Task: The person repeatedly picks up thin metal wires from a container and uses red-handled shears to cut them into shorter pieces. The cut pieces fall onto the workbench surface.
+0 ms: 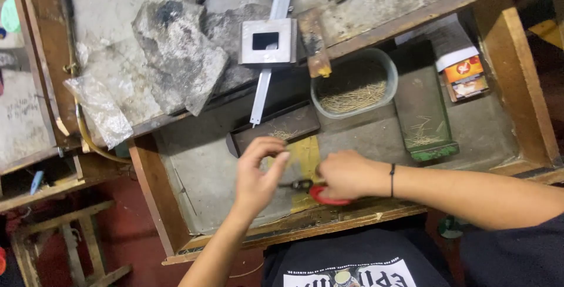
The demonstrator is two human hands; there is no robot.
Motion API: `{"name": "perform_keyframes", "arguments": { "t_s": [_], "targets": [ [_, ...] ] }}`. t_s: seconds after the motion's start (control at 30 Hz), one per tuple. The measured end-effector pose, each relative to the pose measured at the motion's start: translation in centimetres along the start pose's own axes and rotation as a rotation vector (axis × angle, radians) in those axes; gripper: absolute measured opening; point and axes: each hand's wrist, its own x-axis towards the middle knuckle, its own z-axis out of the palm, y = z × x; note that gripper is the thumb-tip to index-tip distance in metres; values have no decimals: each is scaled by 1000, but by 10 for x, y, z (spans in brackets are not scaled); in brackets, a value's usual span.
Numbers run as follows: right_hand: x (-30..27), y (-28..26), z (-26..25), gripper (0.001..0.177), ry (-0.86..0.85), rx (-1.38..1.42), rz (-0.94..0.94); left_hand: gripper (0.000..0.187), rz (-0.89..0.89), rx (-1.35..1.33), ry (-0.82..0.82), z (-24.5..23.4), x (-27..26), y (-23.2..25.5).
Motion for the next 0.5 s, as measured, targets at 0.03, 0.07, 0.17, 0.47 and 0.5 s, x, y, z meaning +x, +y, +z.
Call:
{"name": "perform_keyframes", "arguments": {
  "t_s": [0.03,0.07,0.17,0.47,0.5],
  "targets": [
    [0,-1,7,41,10,8,8,7,7,1,-13,15,7,4],
    [0,-1,13,46,35,-29,-63,6,98,42,-92,30,13,7],
    [1,5,22,51,169,-178,-219,5,280,140,-266,84,38,22],
    [-4,22,39,49,53,-195,-386,11,662,575,-532,208,89,38],
    [-1,23,40,52,20,-236,-412,12,712,616,-550,216,93,32]
  ]
}}
